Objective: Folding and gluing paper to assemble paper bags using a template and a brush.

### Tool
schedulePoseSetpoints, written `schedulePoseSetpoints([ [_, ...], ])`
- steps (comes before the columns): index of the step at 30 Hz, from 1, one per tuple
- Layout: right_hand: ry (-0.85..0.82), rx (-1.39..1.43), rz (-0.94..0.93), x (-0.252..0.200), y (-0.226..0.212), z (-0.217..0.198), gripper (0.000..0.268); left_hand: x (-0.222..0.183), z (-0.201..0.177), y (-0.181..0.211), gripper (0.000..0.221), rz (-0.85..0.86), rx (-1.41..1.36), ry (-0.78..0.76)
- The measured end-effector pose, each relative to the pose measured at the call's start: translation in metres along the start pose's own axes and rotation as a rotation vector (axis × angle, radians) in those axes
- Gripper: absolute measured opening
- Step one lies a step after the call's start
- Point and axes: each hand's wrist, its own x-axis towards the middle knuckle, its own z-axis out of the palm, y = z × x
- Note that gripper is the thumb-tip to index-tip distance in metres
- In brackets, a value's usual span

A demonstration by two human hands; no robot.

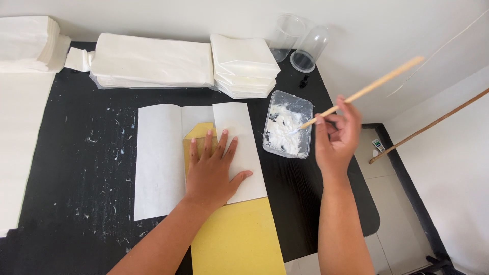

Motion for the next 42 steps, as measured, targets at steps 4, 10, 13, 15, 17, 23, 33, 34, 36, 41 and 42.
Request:
schedulePoseSetpoints([
  [4, -0.065, -0.019, 0.036, -0.001, -0.006, 0.005, 0.046, 0.001, -0.001, -0.001, 0.08, 0.014, 0.008, -0.01],
  [10, -0.098, 0.014, 0.108, -0.003, -0.011, 0.009, 0.047, -0.001, 0.001, -0.002, 0.081, 0.016, -0.01, -0.026],
  [13, -0.069, -0.008, 0.092, -0.001, -0.004, 0.004, 0.048, 0.002, 0.001, -0.001, 0.081, 0.023, -0.007, -0.005],
  [15, -0.031, -0.016, 0.079, -0.001, -0.001, 0.001, 0.049, 0.001, 0.001, -0.001, 0.081, 0.016, -0.008, -0.007],
  [17, -0.032, 0.003, 0.094, 0.0, -0.001, 0.0, 0.051, 0.001, -0.002, -0.001, 0.082, 0.023, -0.014, -0.018],
  [23, 0.04, 0.031, 0.162, 0.001, -0.004, -0.002, 0.055, 0.001, 0.0, -0.002, 0.084, 0.023, -0.033, -0.022],
  [33, 0.227, 0.247, 0.523, -0.001, 0.009, -0.007, 0.103, 0.003, 0.001, -0.004, 0.109, -0.176, 0.078, -0.019],
  [34, 0.289, 0.317, 0.597, -0.001, 0.013, -0.008, 0.099, 0.002, 0.0, -0.004, 0.109, -0.167, 0.081, -0.035],
  [36, 0.335, 0.395, 0.667, 0.002, 0.019, -0.007, 0.096, -0.003, -0.01, -0.002, 0.108, -0.174, 0.077, -0.044],
  [41, 0.407, 0.669, 0.747, -0.004, 0.029, 0.001, 0.027, -0.016, -0.03, -0.002, 0.096, -0.146, 0.076, -0.163],
  [42, 0.389, 0.685, 0.743, 0.0, 0.018, 0.01, 0.027, -0.016, -0.031, -0.003, 0.096, -0.165, 0.072, -0.15],
])
